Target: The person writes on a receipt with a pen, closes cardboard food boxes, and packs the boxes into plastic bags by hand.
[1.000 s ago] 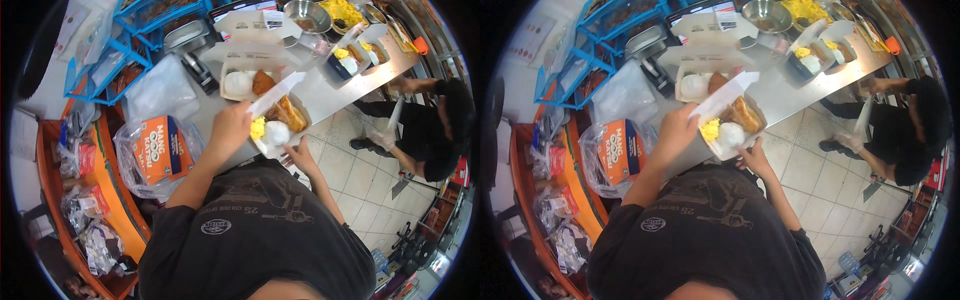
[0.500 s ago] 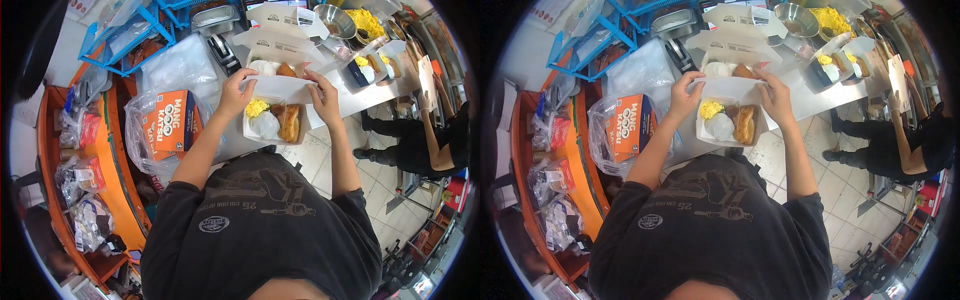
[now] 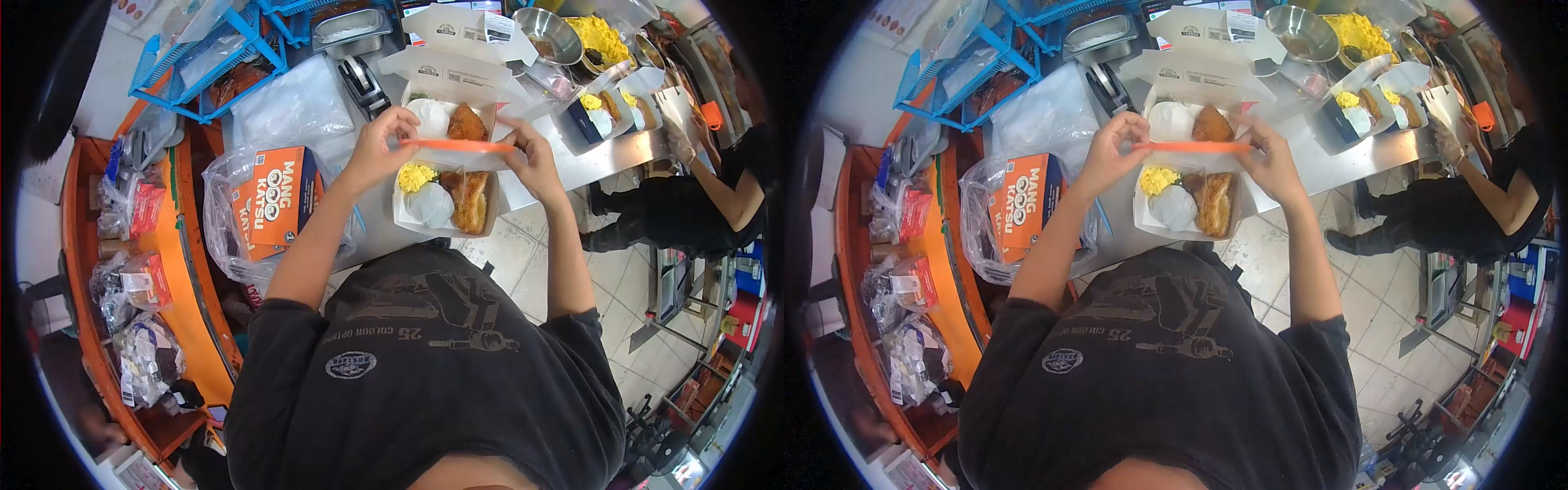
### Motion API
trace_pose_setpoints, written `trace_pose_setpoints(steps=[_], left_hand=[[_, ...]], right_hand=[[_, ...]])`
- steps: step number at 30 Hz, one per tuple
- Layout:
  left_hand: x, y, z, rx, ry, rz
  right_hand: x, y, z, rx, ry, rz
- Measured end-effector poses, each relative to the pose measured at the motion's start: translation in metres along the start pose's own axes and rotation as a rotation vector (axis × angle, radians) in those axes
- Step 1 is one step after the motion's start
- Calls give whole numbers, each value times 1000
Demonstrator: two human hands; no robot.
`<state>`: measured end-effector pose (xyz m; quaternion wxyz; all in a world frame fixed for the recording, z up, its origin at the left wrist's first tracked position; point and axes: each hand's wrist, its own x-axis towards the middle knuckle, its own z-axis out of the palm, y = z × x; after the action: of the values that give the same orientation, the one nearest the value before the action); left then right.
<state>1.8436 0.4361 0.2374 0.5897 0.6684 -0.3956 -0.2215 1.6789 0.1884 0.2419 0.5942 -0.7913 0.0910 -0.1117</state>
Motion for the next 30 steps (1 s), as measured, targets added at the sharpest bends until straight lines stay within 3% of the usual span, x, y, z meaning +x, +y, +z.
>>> trace_pose_setpoints(steps=[3,4,7,8,10,11,14,16,17,20,22,23,25,26,30], left_hand=[[-33,10,-7,78,-296,-181],[-44,8,-6,152,-415,-244],[-78,-10,31,751,18,-250],[-83,-9,34,750,54,-345],[-84,-8,36,746,133,-528],[-84,-11,33,602,81,-604],[-76,-12,20,244,-50,-771],[-73,-3,13,111,-103,-838],[-77,-14,17,172,-101,-803],[-87,-47,37,229,-40,-684],[-99,-52,46,105,72,-587],[-104,-42,41,141,24,-414],[-115,-25,26,206,-71,-70],[-121,-30,27,260,-89,-35],[-133,-62,38,382,-68,110]], right_hand=[[-35,-11,-14,-178,-517,33],[-52,-3,-2,-320,-393,77],[-86,26,46,-569,43,201],[-93,32,56,-619,198,246],[-98,38,61,-532,249,261],[-98,39,62,-488,278,269],[-89,35,52,-160,193,512],[-89,34,52,-146,172,441],[-89,32,52,-140,160,409],[-76,23,66,-372,-40,628],[-93,25,73,-29,131,415],[-103,24,76,143,211,304],[-116,17,64,-305,112,47],[-122,15,61,-526,58,-81],[-133,37,73,-493,124,-37]])
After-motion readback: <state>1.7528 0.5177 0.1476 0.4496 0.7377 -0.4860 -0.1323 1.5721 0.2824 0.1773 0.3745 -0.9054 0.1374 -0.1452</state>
